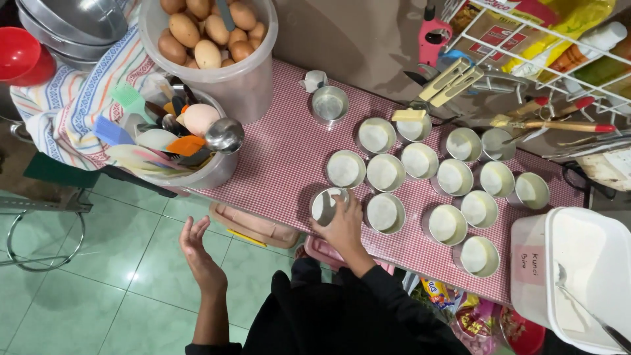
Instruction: Dusting small metal baking tins with flour to prepare them for baking.
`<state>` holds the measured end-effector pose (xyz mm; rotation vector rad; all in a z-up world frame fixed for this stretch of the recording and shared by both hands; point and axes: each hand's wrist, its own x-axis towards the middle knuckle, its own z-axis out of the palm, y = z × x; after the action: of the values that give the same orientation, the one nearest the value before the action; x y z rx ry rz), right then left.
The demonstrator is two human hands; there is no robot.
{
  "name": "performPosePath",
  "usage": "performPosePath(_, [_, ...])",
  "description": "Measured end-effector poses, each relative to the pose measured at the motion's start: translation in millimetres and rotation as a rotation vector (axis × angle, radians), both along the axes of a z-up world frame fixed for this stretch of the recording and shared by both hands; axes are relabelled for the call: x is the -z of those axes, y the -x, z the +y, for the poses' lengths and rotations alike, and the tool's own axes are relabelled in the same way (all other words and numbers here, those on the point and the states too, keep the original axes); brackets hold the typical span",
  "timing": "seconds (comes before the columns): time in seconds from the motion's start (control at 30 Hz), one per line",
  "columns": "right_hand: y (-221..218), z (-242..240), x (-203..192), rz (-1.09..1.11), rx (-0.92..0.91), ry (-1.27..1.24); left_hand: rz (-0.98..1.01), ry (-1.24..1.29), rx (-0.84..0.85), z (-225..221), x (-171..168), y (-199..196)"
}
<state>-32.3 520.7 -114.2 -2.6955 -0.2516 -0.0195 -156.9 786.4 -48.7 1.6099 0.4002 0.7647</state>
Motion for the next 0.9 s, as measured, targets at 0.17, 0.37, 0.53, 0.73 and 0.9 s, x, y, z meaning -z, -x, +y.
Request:
performPosePath(0.17, [-0.4, -8.7, 44.5, 0.0, 0.002, 0.126, 0.02, -0.013, -0.003, 3.7, -4.6, -5.2])
performPosePath(0.37, [-5.4, -12.8, 43.3, 0.022, 0.007, 0.061, 0.05, -0.014, -0.003, 10.4, 1.8, -14.6])
performPosePath(0.53, [-4.1, -11.1, 41.4, 0.021, 0.016, 0.101, 0.048, -0.052, 0.006, 7.3, 5.1, -25.1])
performPosePath(0.73, [0.5, -13.7, 48.2, -0.003, -0.007, 0.113, 0.088, -0.022, 0.083, -6.1, 10.5, -33.1])
performPosePath(0.9, [0.6, -16.2, 68.3, -0.136, -0.012, 0.063, 0.163, 0.124, 0.262, -19.3, 37.9, -44.5])
